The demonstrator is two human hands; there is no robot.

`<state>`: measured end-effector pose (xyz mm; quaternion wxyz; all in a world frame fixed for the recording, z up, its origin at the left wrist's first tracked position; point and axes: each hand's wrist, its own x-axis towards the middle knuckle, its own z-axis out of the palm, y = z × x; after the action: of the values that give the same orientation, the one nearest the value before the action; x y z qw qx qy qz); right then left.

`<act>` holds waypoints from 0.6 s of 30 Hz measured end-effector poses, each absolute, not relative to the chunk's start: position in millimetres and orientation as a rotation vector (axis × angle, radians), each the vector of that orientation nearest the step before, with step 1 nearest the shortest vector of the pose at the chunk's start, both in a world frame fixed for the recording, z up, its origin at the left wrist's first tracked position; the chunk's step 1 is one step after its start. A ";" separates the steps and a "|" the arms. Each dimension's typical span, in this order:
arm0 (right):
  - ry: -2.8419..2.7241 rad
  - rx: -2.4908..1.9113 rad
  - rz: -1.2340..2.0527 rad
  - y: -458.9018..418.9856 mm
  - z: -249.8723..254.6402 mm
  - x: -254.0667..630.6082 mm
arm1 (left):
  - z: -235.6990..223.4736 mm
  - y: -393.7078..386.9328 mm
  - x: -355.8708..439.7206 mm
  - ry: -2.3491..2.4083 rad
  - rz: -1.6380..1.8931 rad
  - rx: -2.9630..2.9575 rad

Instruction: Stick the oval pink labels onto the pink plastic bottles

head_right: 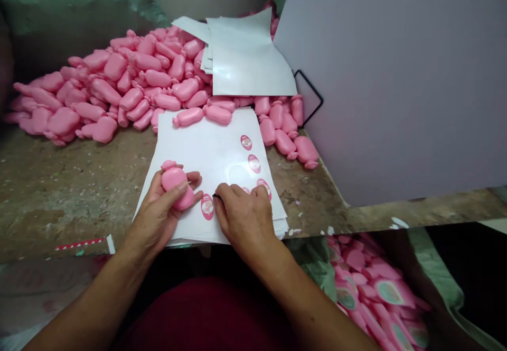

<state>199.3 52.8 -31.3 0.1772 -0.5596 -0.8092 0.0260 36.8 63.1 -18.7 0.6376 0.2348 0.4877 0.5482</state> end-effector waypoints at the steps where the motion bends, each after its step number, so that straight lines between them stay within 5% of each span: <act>1: -2.295 -1.585 0.083 52.8 -31.0 198.9 | -18.7 63.1 36.6 1.114 1.249 0.536; 12: -2.121 -1.596 0.542 61.4 -25.1 204.5 | -19.6 64.8 31.8 1.055 1.218 0.468; 18: -2.241 -1.600 0.276 60.9 -27.1 205.8 | -15.9 68.7 29.3 1.058 1.212 0.345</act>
<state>205.8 60.9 -27.1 0.1860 -0.5680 -0.7957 0.0978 29.3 68.7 -15.9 0.6802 0.1535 0.4712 0.5401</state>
